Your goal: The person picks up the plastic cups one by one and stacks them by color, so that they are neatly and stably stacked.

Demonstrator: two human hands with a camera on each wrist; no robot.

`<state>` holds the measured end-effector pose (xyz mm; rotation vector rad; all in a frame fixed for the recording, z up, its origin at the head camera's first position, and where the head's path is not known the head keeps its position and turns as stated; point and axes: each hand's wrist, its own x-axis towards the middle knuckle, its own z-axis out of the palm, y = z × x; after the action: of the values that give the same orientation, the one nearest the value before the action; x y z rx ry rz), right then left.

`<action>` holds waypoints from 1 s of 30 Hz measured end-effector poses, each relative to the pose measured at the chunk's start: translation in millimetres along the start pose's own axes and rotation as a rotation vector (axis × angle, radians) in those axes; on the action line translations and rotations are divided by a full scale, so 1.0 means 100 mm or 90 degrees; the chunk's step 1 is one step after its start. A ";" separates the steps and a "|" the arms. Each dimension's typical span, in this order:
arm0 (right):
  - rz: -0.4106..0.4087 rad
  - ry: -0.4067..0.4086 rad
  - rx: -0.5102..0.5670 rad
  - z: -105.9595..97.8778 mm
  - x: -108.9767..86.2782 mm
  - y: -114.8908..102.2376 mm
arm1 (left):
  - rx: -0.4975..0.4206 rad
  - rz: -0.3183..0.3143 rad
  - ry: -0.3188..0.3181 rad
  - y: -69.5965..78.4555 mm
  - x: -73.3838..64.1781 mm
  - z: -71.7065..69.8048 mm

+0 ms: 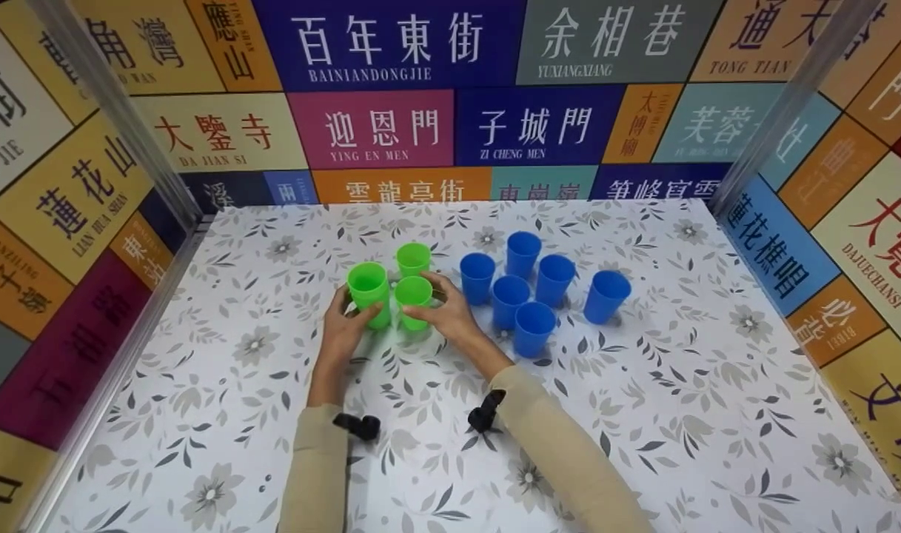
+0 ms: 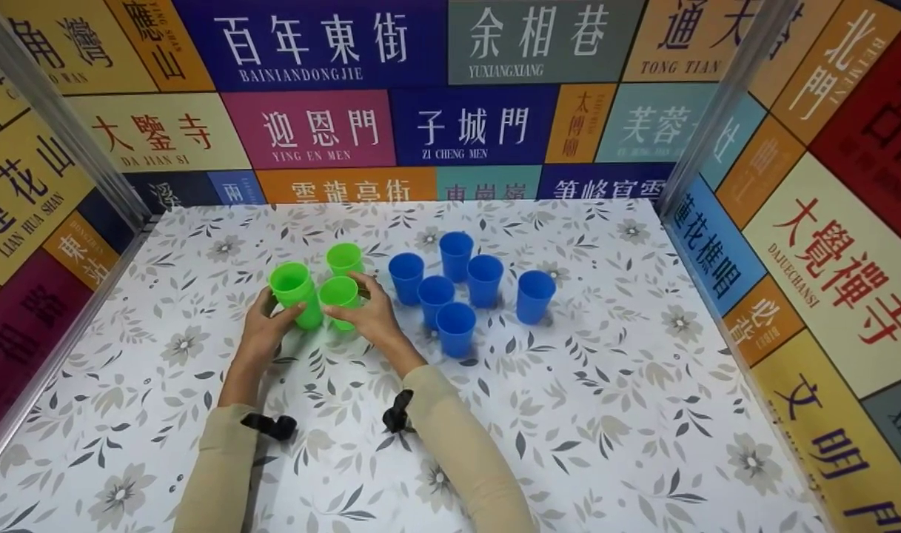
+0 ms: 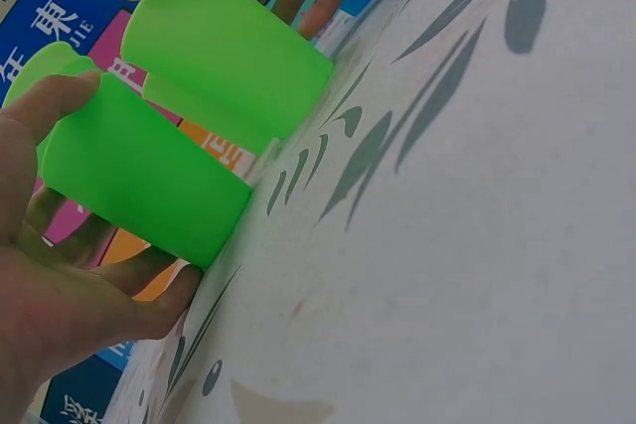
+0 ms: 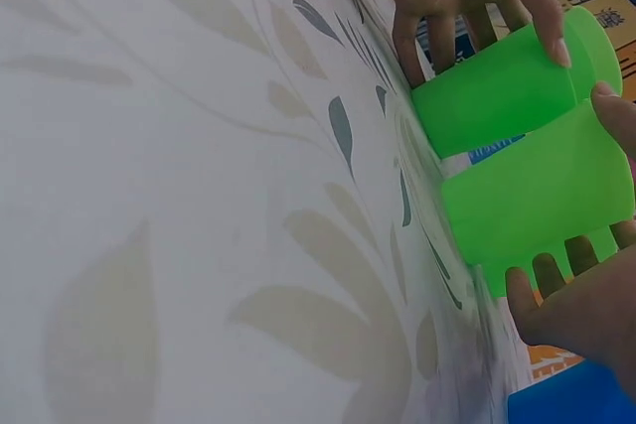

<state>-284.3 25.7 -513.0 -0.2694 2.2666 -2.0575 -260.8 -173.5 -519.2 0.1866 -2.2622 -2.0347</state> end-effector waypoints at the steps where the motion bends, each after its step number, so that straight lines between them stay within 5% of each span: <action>1: -0.004 -0.003 -0.005 0.00 0.00 0.00 | 0.000 0.000 0.002 0.00 0.00 0.00; 13: -0.024 -0.005 -0.008 -0.05 -0.01 -0.01 | -0.009 0.018 0.005 -0.01 -0.01 0.00; 23: -0.074 -0.014 -0.017 -0.12 -0.02 -0.39 | -0.009 0.026 0.004 -0.02 -0.01 0.00; 30: -0.134 -0.034 -0.031 -0.15 0.05 -0.69 | 0.006 -0.010 -0.005 -0.01 0.00 0.00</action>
<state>-286.0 33.0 -442.6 -0.5827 2.3488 -2.0610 -260.3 -173.5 -520.6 0.1980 -2.2826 -2.0362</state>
